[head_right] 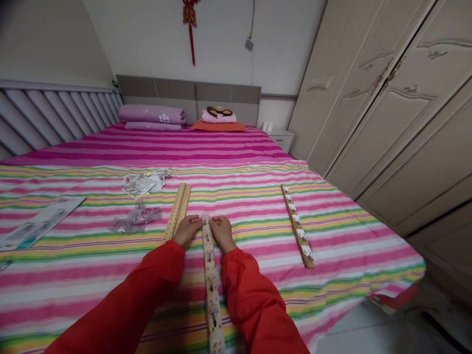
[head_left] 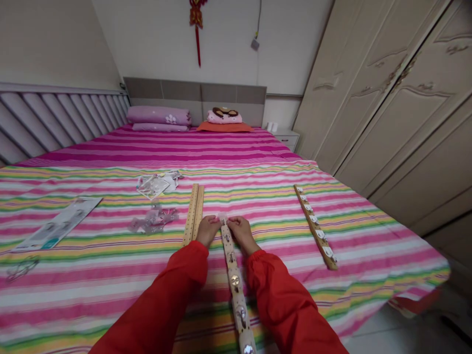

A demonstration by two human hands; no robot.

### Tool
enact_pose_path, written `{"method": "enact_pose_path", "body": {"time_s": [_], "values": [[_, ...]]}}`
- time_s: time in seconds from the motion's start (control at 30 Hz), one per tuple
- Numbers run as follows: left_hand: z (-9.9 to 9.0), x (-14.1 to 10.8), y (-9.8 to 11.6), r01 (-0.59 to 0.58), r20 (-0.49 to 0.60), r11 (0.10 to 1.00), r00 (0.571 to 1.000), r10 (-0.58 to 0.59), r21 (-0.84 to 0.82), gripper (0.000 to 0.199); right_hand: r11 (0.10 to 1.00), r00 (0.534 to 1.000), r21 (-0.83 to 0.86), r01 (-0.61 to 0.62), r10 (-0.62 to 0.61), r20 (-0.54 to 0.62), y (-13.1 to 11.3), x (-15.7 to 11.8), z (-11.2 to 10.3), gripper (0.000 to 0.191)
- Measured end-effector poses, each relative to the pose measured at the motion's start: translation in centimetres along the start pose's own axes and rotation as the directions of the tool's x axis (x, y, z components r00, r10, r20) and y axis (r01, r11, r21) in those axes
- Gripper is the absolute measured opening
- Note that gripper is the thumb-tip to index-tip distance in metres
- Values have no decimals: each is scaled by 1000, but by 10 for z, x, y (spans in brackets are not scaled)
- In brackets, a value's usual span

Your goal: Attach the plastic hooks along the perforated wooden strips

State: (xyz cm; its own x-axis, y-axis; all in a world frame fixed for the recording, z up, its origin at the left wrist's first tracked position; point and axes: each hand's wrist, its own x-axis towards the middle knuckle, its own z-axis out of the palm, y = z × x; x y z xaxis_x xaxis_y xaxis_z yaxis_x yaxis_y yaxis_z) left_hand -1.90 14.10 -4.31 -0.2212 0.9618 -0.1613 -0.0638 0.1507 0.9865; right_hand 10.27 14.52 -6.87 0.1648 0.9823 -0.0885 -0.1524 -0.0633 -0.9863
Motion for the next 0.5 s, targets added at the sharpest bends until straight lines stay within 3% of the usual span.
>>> {"method": "enact_pose_path", "body": {"time_s": [0.17, 0.5], "values": [[4, 1, 0, 58, 118, 998, 991, -56, -11, 27, 998, 1000, 55, -20, 19, 12, 1, -2, 2, 27], [7, 9, -2, 148, 110, 988, 984, -141, -49, 36, 989, 996, 129, -77, 72, 46, -7, -9, 0, 36]]}}
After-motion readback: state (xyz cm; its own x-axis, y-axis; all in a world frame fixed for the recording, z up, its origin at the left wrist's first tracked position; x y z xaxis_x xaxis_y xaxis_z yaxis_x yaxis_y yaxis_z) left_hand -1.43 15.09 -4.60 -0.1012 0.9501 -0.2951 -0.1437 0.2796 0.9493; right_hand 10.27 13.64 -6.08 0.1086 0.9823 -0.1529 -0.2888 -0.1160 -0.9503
